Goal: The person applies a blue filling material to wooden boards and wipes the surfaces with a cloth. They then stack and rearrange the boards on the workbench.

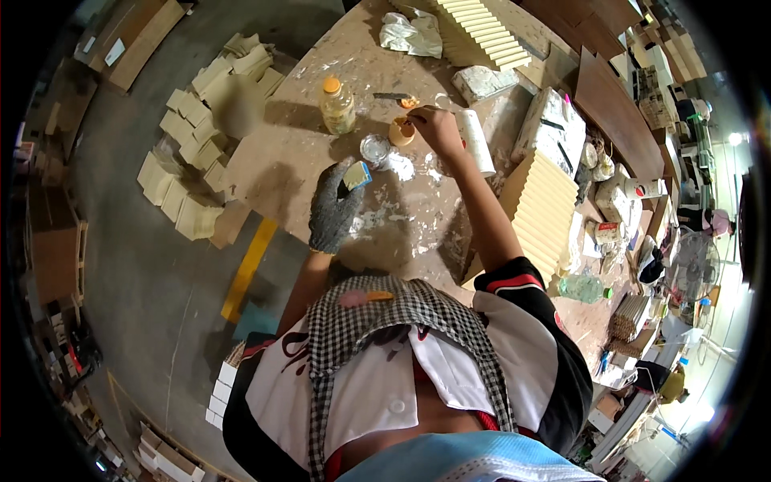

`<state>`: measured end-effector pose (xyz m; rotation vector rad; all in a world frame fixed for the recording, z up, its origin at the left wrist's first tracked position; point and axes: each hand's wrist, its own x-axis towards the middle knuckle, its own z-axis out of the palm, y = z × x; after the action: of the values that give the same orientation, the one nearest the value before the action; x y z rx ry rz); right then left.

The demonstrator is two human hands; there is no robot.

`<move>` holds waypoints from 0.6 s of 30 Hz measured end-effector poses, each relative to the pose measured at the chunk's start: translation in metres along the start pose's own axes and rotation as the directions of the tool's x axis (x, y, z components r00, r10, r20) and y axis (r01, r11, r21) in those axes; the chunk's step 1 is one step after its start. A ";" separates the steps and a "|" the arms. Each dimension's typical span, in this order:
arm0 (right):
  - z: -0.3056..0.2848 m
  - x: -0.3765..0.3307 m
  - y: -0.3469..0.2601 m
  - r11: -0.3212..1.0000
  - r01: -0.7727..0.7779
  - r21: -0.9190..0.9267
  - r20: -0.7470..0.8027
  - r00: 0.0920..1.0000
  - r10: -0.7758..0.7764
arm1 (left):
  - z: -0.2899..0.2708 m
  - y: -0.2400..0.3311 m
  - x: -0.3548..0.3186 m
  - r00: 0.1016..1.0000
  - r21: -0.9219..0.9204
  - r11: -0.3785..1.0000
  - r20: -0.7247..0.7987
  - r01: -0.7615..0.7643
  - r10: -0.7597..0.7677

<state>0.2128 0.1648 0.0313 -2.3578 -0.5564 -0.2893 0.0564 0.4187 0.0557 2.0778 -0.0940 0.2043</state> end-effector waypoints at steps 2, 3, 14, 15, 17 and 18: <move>0.000 0.000 0.010 0.996 0.057 -0.065 0.058 0.997 -0.053 | 0.011 0.010 0.023 0.999 0.017 0.999 0.031 0.035 -0.036; 0.001 -0.003 0.012 0.997 0.046 -0.061 0.056 0.998 -0.042 | 0.016 0.011 0.032 0.995 0.038 0.997 0.057 0.074 -0.076; -0.001 -0.053 0.004 0.605 -0.484 0.632 -0.109 0.717 0.688 | 0.058 0.000 0.091 0.994 0.138 0.990 0.095 0.037 -0.051; 0.003 -0.059 0.010 0.602 -0.486 0.634 -0.114 0.711 0.694 | 0.063 0.000 0.095 0.984 0.189 0.978 0.137 0.090 -0.117; 0.018 -0.078 0.028 0.260 -0.343 0.903 -0.003 0.598 0.801 | 0.068 0.005 0.098 0.990 0.205 0.978 0.129 0.023 -0.050; 0.021 -0.080 0.029 0.202 -0.345 0.916 0.033 0.569 0.822 | 0.070 0.005 0.099 0.985 0.256 0.966 0.158 0.034 -0.077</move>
<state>0.1569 0.1344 -0.0287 -1.1973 0.4946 -0.1296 0.1608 0.3571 0.0451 2.3474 -0.1155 0.0067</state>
